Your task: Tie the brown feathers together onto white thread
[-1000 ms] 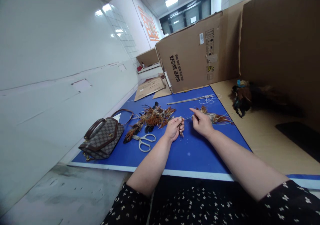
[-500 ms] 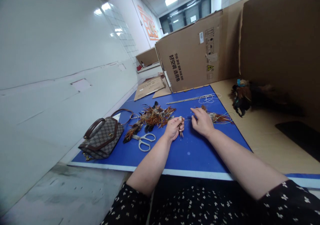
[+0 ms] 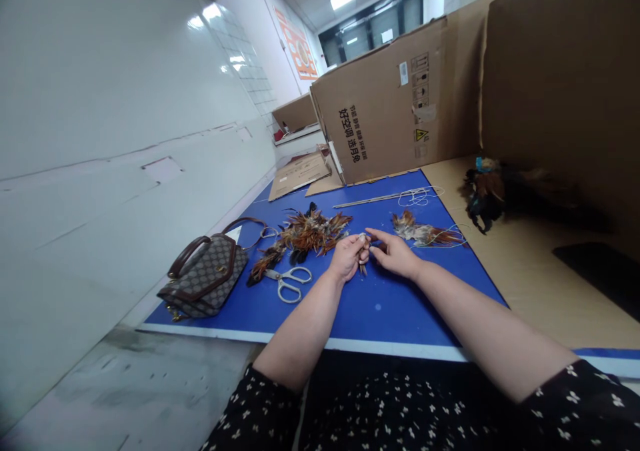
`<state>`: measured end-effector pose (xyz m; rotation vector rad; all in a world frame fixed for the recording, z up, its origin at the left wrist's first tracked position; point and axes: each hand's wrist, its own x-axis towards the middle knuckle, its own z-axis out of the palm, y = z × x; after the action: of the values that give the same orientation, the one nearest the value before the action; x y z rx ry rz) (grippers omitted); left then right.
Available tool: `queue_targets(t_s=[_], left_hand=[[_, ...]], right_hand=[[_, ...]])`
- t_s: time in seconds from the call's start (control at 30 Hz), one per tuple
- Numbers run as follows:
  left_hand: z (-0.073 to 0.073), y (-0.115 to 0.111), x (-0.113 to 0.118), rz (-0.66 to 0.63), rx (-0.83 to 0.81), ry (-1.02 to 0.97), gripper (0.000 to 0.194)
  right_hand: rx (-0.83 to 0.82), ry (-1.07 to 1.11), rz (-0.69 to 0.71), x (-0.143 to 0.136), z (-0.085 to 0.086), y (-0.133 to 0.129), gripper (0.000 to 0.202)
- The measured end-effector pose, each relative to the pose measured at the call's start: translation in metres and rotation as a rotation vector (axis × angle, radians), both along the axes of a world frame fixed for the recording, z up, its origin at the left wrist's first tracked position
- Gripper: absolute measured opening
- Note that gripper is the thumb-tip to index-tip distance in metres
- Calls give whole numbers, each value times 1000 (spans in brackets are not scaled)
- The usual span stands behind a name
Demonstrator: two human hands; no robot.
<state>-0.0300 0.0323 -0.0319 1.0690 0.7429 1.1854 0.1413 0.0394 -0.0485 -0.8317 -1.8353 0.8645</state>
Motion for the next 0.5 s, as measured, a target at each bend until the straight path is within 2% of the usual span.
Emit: queue_targets(t_s=[0.17,0.27,0.5], left_hand=[[-1,1,-1,10,9,-20,48],[-2,1,-1,15,7,-22,48],[-2,2,-3,47,6,-19,48]], right_hand=[[-119,41,91,4,0,2,60],[-104,24,102,4,1,2,57],[82,-73,-136,4,7,3,22]])
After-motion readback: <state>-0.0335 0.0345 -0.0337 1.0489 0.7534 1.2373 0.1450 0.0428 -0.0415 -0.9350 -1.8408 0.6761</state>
